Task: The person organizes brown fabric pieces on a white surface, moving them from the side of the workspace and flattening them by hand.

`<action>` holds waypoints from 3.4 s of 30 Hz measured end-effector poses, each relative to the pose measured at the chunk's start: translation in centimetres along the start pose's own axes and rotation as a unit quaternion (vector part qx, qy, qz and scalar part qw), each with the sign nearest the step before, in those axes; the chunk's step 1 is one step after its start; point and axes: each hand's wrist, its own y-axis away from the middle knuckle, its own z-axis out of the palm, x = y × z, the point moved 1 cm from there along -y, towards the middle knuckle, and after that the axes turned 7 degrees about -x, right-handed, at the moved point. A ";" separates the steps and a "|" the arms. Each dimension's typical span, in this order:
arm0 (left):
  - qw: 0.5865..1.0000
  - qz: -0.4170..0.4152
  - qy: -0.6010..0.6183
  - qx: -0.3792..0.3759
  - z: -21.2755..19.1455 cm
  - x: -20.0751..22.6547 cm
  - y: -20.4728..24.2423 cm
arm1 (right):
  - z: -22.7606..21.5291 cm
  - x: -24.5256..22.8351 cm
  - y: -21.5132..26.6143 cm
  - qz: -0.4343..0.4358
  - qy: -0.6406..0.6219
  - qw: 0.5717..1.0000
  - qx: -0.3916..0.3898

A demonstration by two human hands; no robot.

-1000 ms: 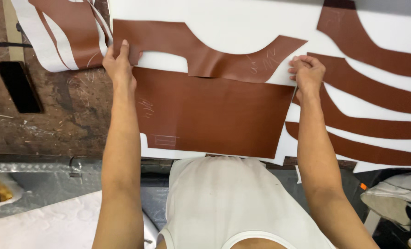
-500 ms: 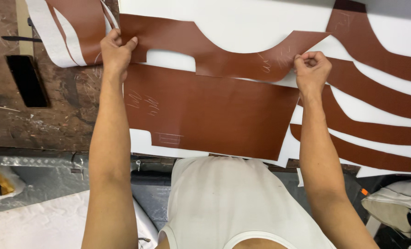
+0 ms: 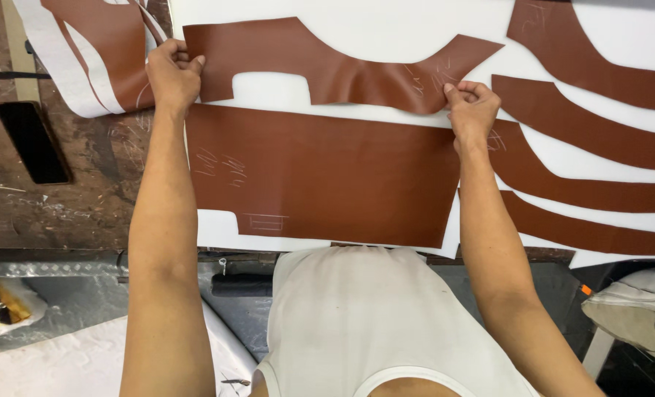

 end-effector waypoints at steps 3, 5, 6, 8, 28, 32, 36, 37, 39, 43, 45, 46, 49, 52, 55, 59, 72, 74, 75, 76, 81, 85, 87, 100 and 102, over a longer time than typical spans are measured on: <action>1.000 0.008 0.021 -0.004 -0.5 0.1 -0.2 | -0.1 -0.1 -0.4 -0.057 -0.009 0.998 -0.007; 1.000 0.007 -0.002 -0.006 -0.6 -0.1 -0.3 | 0.1 0.2 -0.6 -0.081 -0.022 0.996 -0.005; 1.000 0.007 -0.012 -0.006 -0.5 -0.1 -0.4 | 0.2 0.4 -0.6 -0.075 -0.005 0.997 0.000; 0.999 0.019 -0.025 0.013 -0.1 -0.3 -0.7 | 0.4 0.6 -0.7 -0.065 0.029 0.997 0.011; 0.999 -0.001 -0.039 -0.023 0.0 -2.1 -2.3 | 0.6 0.4 2.1 -0.015 0.033 0.999 -0.024; 0.999 0.040 -0.001 0.019 -0.3 -1.9 -2.7 | 0.8 0.7 2.5 -0.005 0.030 0.999 -0.026; 0.996 0.067 -0.008 0.057 -0.4 -1.3 -2.9 | 1.7 1.0 2.9 -0.029 0.078 0.997 -0.004; 0.994 0.083 -0.018 0.061 -0.4 -1.2 -2.8 | 1.8 0.9 2.8 -0.028 0.105 0.994 0.006; 0.990 0.116 -0.040 0.068 -0.6 -0.9 -2.8 | 2.2 0.8 2.7 -0.023 0.129 0.991 0.007; 0.995 0.063 -0.062 0.041 -0.5 -0.8 -2.9 | 1.3 0.5 2.6 -0.010 0.140 0.990 -0.010; 0.996 0.048 -0.064 0.035 -1.0 -0.8 -3.0 | 1.1 0.3 2.6 -0.008 0.143 0.990 -0.016; 0.997 0.042 -0.064 0.030 -1.3 -0.8 -3.0 | 1.1 0.2 2.6 -0.007 0.140 0.990 -0.018; 0.998 0.014 -0.058 0.014 -1.5 -0.7 -2.9 | 1.2 0.1 2.6 -0.009 0.140 0.990 -0.020; 0.999 -0.013 -0.046 0.007 -1.1 -0.5 -2.6 | 1.3 0.2 2.5 -0.008 0.143 0.990 -0.016; 0.999 -0.010 -0.051 0.013 -1.1 -0.6 -2.4 | 1.3 0.3 2.4 -0.004 0.143 0.989 -0.025; 0.998 -0.026 -0.051 0.005 -1.8 -1.3 -3.3 | 0.9 0.4 2.1 0.006 0.131 0.991 -0.025; 0.986 0.088 -0.096 0.100 0.0 -3.1 -2.3 | 0.9 0.3 2.6 0.013 0.123 0.992 -0.035; 0.975 0.083 -0.154 0.135 0.7 -2.0 -1.8 | 0.9 0.3 2.5 0.021 0.119 0.992 -0.045; 0.968 0.080 -0.183 0.152 1.4 -1.3 -1.4 | 0.9 0.2 2.4 0.018 0.110 0.993 -0.045; 0.951 0.130 -0.220 0.172 2.3 -0.3 -0.8 | 0.9 0.3 2.4 0.015 0.102 0.994 -0.046; 0.914 0.316 -0.255 -0.002 11.3 5.2 4.8 | 1.0 0.6 2.4 0.013 0.097 0.995 -0.033; 0.881 0.328 -0.334 -0.065 15.6 7.5 8.1 | 0.8 0.6 2.1 -0.006 0.106 0.994 -0.026; 0.880 0.309 -0.351 -0.086 15.8 7.5 9.2 | 0.9 0.8 2.3 -0.009 0.114 0.993 -0.025; 0.858 0.277 -0.410 -0.138 15.3 7.4 10.9 | 2.8 -2.1 -3.8 -0.259 0.288 0.915 -0.111; 0.857 0.272 -0.413 -0.147 15.2 7.4 10.7 | 3.2 -4.7 -9.0 -0.273 0.294 0.903 -0.152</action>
